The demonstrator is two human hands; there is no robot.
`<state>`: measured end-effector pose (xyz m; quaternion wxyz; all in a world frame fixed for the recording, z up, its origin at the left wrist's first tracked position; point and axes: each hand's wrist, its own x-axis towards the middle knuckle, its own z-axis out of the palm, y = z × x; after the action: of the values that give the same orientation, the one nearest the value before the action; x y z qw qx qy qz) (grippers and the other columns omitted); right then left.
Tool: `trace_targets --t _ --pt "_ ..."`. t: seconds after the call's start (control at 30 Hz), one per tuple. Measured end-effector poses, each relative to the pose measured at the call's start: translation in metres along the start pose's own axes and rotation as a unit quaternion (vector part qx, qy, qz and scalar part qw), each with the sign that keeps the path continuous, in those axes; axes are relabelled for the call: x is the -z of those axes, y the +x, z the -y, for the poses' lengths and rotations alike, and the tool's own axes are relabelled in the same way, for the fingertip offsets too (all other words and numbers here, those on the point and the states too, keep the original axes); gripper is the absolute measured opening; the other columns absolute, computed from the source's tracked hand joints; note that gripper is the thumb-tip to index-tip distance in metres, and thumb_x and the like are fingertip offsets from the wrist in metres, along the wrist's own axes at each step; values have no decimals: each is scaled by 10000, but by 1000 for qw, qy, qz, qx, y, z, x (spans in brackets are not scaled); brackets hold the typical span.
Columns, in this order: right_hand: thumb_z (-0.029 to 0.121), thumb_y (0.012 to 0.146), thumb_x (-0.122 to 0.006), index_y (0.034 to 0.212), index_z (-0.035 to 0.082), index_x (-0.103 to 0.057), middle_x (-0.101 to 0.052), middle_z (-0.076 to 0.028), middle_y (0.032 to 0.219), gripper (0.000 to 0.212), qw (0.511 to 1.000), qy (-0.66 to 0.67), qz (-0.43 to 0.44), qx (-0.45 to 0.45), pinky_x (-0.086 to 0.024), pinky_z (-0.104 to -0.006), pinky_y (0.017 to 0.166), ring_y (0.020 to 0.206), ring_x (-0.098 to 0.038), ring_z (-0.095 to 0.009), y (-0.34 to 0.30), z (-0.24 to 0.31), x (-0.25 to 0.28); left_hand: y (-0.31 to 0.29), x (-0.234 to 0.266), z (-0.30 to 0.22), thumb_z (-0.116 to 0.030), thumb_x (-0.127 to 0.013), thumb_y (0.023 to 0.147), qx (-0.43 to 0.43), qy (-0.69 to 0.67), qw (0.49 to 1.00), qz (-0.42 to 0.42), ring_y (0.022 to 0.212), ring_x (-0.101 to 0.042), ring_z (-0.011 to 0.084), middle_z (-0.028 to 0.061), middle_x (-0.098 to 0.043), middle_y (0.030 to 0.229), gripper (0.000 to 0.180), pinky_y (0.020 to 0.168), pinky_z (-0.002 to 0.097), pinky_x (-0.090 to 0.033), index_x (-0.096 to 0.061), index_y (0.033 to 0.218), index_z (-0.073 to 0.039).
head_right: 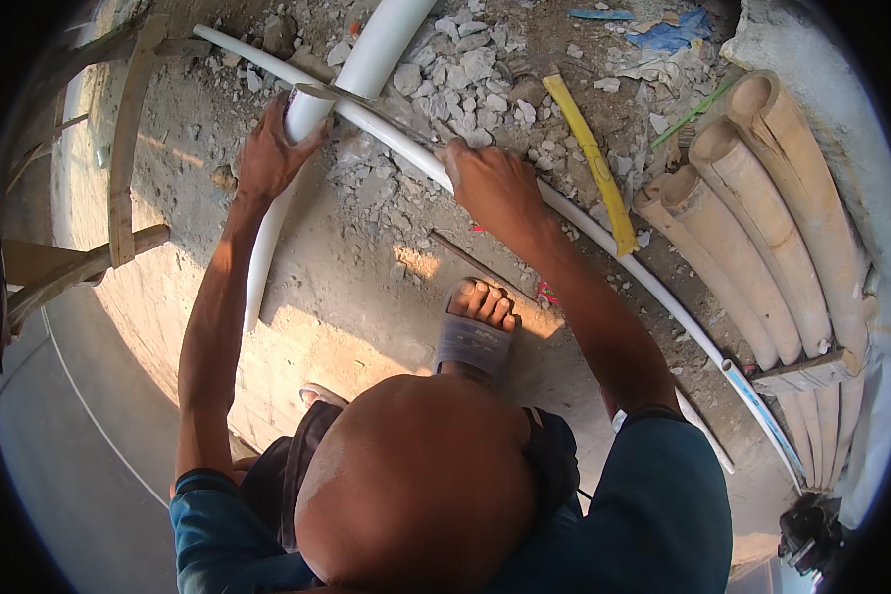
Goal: The person cuts a PVC pipe using a saw blade, then uses a tape measure to check distances near an opening in the ground and clears debris from the opening by hand.
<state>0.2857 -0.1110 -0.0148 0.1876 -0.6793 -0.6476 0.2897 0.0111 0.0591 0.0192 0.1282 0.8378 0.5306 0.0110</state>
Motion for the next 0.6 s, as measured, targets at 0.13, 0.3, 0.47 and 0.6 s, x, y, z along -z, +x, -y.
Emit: trace_targets --t 0.13,0.3,0.47,0.6 --pt "158 1010 -579 1078 19 -653 -735 -203 871 171 999 36 -36 10 -564 -539 687 773 -728 -414 -34 3 10 -10 42 -9 -501 -758 878 -40 -8 998 47 1129 -688 465 341 -622 1308 946 955 563 -569 -263 1566 -83" --pt "438 934 -739 1439 42 -566 -496 -168 1413 665 998 15 -51 -27 -451 -504 1056 1351 -469 -366 -72 17 30 10 150 -48 -516 -780 867 -120 -20 992 -19 1017 -723 451 314 -659 1196 964 905 527 -604 -259 1518 -33" --pt "616 807 -804 1614 87 -284 -338 -227 1570 1096 961 256 -54 90 -353 -519 1207 1455 -380 -427 -58 86 44 55 265 -98 -563 -710 906 -141 -30 979 -146 1029 -700 371 277 -573 1199 878 927 491 -586 -397 1496 8" --pt "403 769 -899 1625 108 -247 -321 -199 1625 1115 956 243 -150 69 -375 -461 1215 1499 -360 -378 -47 120 36 96 310 -99 -570 -552 1014 -376 -63 906 -183 1067 -664 262 200 -581 1295 724 962 460 -564 -462 1547 -89"
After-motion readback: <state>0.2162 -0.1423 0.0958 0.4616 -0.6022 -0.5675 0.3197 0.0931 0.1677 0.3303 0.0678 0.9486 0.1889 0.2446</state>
